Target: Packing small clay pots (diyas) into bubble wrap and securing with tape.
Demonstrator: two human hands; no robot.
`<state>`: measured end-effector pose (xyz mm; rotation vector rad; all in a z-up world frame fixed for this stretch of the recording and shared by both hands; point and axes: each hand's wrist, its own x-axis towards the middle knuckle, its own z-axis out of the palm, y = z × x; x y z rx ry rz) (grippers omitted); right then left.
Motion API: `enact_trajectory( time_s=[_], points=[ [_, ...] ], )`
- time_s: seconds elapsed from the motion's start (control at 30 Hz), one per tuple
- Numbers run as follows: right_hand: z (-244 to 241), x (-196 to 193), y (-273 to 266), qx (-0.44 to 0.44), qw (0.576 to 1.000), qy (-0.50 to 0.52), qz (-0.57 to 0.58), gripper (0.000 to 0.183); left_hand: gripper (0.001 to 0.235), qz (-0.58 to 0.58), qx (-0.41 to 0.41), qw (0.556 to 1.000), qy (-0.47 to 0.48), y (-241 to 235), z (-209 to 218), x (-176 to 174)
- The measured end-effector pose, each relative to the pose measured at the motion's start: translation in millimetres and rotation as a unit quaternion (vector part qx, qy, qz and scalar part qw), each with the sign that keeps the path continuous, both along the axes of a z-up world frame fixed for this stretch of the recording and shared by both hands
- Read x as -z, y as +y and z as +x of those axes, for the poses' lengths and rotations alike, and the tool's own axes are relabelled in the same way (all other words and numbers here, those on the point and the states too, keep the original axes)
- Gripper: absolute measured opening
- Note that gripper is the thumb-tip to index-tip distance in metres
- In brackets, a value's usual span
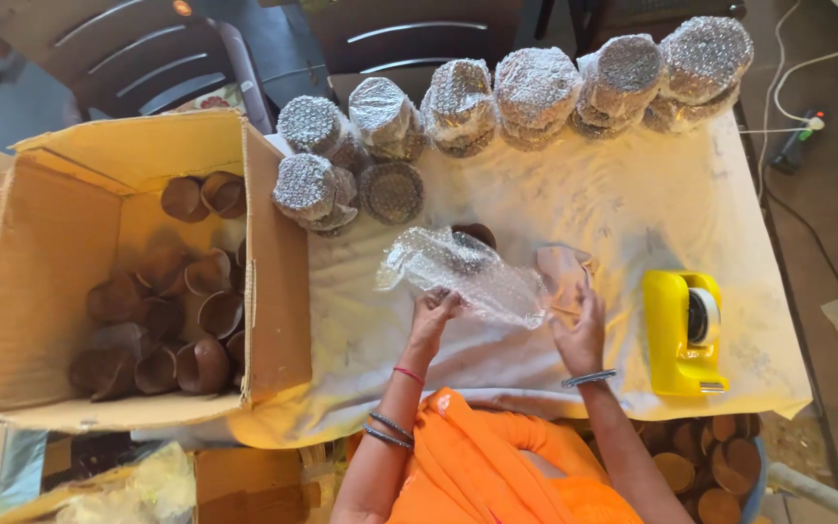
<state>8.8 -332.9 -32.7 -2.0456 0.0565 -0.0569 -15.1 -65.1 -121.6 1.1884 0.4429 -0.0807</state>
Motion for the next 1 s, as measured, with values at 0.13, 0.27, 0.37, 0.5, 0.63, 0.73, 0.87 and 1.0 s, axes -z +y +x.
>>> enact_trajectory(
  time_s=[0.13, 0.27, 0.37, 0.5, 0.63, 0.73, 0.87, 1.0],
  points=[
    [26.8, -44.6, 10.3, -0.084, 0.981, -0.160, -0.075, 0.058, 0.022, 0.070, 0.035, 0.996, -0.035, -1.2, -10.8, 41.3],
    [54.6, -37.7, 46.6, -0.289, 0.952, -0.097, -0.036, 0.051, 0.023, 0.042, 0.103, 0.992, -0.058, -7.4, -17.0, -9.2],
    [58.0, 61.2, 74.4, -0.338, 0.907, 0.206, 0.145, 0.059, 0.024, 0.005, 0.087, 0.994, -0.063, -5.2, -21.3, -49.2],
    [29.9, 44.7, 86.3, -0.285, 0.798, 0.431, 0.310, 0.047, 0.023, -0.186, -0.019, 0.982, 0.036, 1.8, -38.3, -33.4],
    [19.7, 69.3, 89.8, -0.238, 0.829, 0.349, 0.366, 0.031, 0.025, -0.172, -0.040, 0.984, -0.037, -4.1, -35.6, -82.7],
    [22.3, 76.6, 83.3, -0.204, 0.882, 0.256, 0.338, 0.021, 0.027, -0.100, -0.036, 0.994, -0.012, -6.7, -30.9, -88.6],
    [20.3, 78.5, 74.1, -0.209, 0.922, 0.148, 0.289, 0.017, 0.026, -0.042, -0.061, 0.997, 0.035, -8.4, -28.4, -64.9],
    [6.7, 23.3, 82.2, -0.185, 0.971, 0.089, 0.120, 0.020, 0.025, -0.049, -0.074, 0.996, -0.009, -8.5, -34.5, -37.3]
  ],
)
